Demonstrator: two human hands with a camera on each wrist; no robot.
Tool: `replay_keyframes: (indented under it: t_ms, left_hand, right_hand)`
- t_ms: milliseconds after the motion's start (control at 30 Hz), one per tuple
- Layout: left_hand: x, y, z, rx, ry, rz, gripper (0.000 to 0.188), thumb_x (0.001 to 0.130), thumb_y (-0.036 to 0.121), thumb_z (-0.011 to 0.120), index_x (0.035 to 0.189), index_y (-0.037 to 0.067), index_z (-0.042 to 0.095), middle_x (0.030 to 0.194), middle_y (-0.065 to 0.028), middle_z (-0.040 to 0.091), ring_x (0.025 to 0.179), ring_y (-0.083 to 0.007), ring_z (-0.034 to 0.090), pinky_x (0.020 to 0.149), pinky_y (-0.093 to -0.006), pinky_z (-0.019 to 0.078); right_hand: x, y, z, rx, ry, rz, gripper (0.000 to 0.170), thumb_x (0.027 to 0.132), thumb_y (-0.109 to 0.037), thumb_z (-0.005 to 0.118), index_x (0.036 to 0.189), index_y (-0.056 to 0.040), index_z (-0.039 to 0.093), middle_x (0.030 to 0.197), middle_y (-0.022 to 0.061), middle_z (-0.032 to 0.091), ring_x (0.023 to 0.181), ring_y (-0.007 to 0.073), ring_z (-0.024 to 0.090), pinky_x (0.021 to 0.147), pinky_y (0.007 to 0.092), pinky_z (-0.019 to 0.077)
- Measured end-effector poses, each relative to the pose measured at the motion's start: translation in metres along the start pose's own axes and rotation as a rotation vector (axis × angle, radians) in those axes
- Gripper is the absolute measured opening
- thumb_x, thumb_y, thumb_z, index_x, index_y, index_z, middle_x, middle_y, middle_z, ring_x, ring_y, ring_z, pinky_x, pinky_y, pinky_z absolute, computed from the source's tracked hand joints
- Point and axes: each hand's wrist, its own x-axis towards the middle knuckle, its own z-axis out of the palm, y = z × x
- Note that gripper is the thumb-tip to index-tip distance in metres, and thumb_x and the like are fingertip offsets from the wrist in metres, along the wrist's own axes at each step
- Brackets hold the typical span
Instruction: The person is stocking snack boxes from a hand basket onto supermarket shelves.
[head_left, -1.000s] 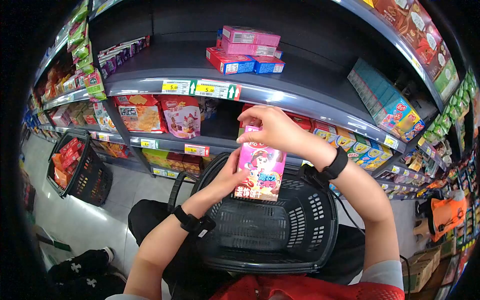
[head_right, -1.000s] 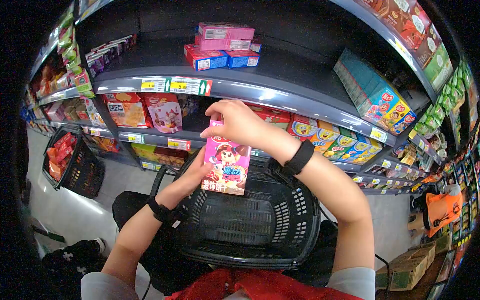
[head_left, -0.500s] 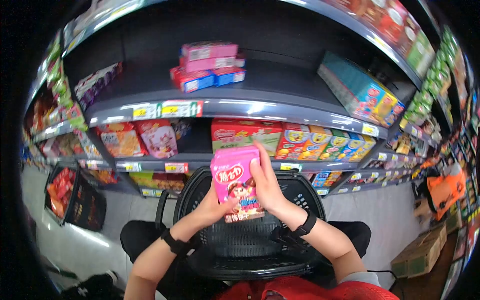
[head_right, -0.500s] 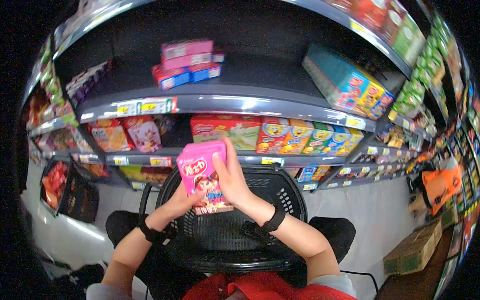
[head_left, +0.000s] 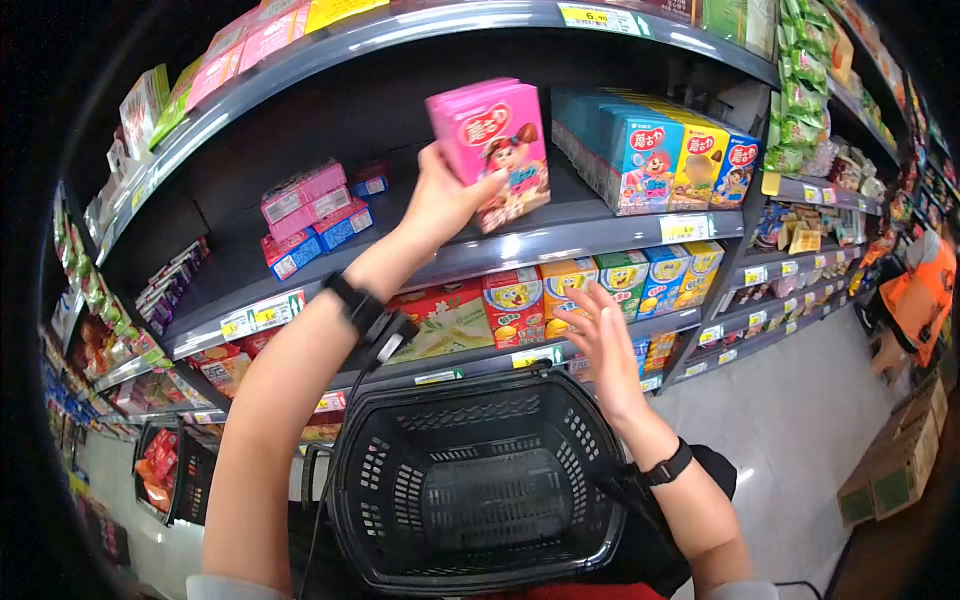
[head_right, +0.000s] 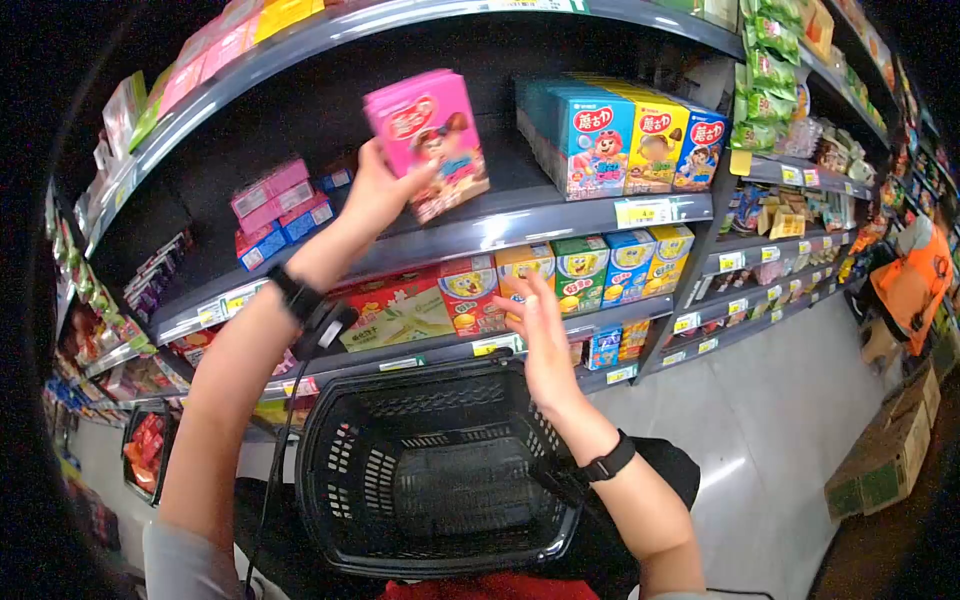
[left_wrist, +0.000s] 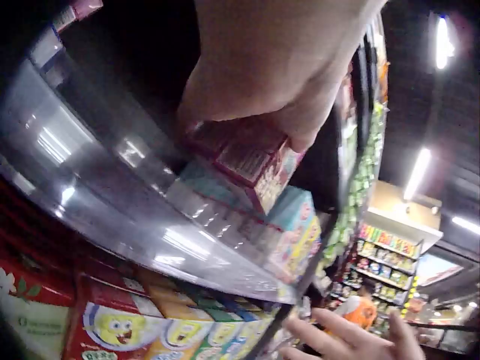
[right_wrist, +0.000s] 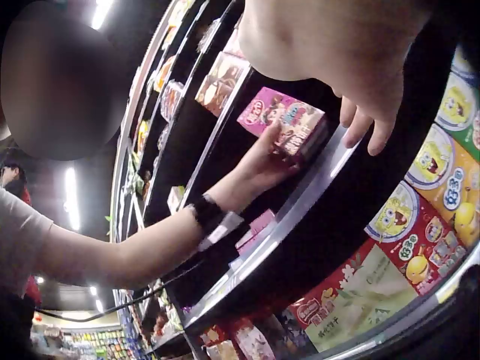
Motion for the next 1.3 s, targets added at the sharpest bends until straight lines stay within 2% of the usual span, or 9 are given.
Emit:
replay_keyframes:
  t_ms: [100,267,567,833,900,1100,1200,1267,1300]
  left_hand:
    - [0.045,-0.029,0.034,0.116,-0.039,0.054,0.075,0.069,0.027,0.073,0.116,-0.008,0.025,0.113,-0.019,0.045,0.105,-0.0224,0.049,0.089,-0.0291,0.0395]
    - [0.073,-0.064,0.064,0.03,-0.276,-0.161,0.084,0.068,0.033,0.073,0.121,-0.009,0.023,0.117,-0.021,0.04,0.11,-0.024,0.044,0.093,-0.0296,0.0362]
    - [0.071,-0.046,0.096,0.043,-0.539,-0.043,0.085,0.07,0.03,0.071,0.126,-0.006,0.019,0.124,-0.0191,0.033,0.115,-0.0231,0.04,0.095,-0.0301,0.034]
    - [0.067,-0.042,0.095,-0.114,-0.594,-0.145,0.083,0.072,0.028,0.07,0.129,-0.004,0.018,0.126,-0.0182,0.034,0.116,-0.0231,0.038,0.098,-0.0302,0.0312]
    - [0.067,-0.041,0.099,0.016,-0.55,-0.04,0.081,0.072,0.03,0.069,0.129,-0.003,0.022,0.126,-0.0177,0.035,0.117,-0.0235,0.038,0.099,-0.0306,0.03]
    - [0.066,-0.026,0.075,0.187,-0.704,-0.136,0.08,0.076,0.033,0.066,0.13,-0.004,0.02,0.124,-0.0201,0.041,0.116,-0.023,0.04,0.097,-0.0319,0.0321]
    - [0.071,-0.032,0.032,0.344,-0.499,0.097,0.079,0.074,0.036,0.067,0.126,-0.009,0.029,0.117,-0.0231,0.049,0.109,-0.0286,0.049,0.091,-0.0323,0.04]
    - [0.074,-0.025,-0.01,0.448,-0.297,0.234,0.039,0.078,0.021,0.063,0.11,0.002,0.053,0.107,-0.0135,0.057,0.099,-0.0214,0.055,0.084,-0.0312,0.0446]
    - [0.076,-0.031,-0.035,0.723,-0.114,0.474,0.027,0.077,0.018,0.063,0.1,0.005,0.058,0.101,-0.0105,0.059,0.092,-0.0191,0.058,0.077,-0.0295,0.047]
  right_hand:
    - [0.005,0.001,-0.013,0.077,0.069,0.034,0.053,0.094,-0.038,0.03,0.133,-0.0026,0.022,0.129,0.0156,0.038,0.111,0.0229,0.046,0.093,0.0357,0.0338]
    - [0.006,-0.01,-0.023,0.093,0.095,0.115,0.05,0.094,-0.037,0.03,0.13,-0.0029,0.026,0.122,0.0145,0.044,0.104,0.0214,0.05,0.089,0.0337,0.0368]
    - [0.016,-0.006,-0.025,0.174,0.092,0.08,0.047,0.094,-0.032,0.033,0.128,-0.0004,0.028,0.116,0.0136,0.047,0.097,0.0174,0.051,0.084,0.0305,0.0387]
    - [0.012,-0.002,-0.021,0.093,0.072,0.117,0.046,0.094,-0.035,0.031,0.127,-0.004,0.031,0.116,0.0131,0.048,0.099,0.0201,0.053,0.084,0.0324,0.0396]
    - [0.012,0.002,-0.022,0.085,0.064,0.122,0.046,0.093,-0.036,0.031,0.127,-0.0039,0.031,0.116,0.0129,0.048,0.099,0.0201,0.053,0.084,0.0324,0.0397]
    - [0.009,0.006,-0.023,0.102,0.11,0.179,0.044,0.093,-0.033,0.035,0.127,-0.0048,0.033,0.112,0.0111,0.05,0.095,0.0177,0.054,0.081,0.0302,0.0402]
    - [0.009,0.007,-0.03,0.079,0.131,0.181,0.045,0.093,-0.035,0.036,0.126,-0.0056,0.034,0.112,0.0097,0.05,0.095,0.0176,0.055,0.08,0.0301,0.0401]
    - [0.009,0.004,-0.034,0.068,0.128,0.189,0.046,0.093,-0.035,0.034,0.127,-0.0049,0.033,0.113,0.0108,0.05,0.096,0.0179,0.054,0.081,0.0301,0.041]
    - [0.008,0.003,-0.035,0.049,0.126,0.195,0.046,0.093,-0.036,0.033,0.127,-0.0042,0.032,0.114,0.012,0.049,0.097,0.0183,0.054,0.081,0.03,0.0419]
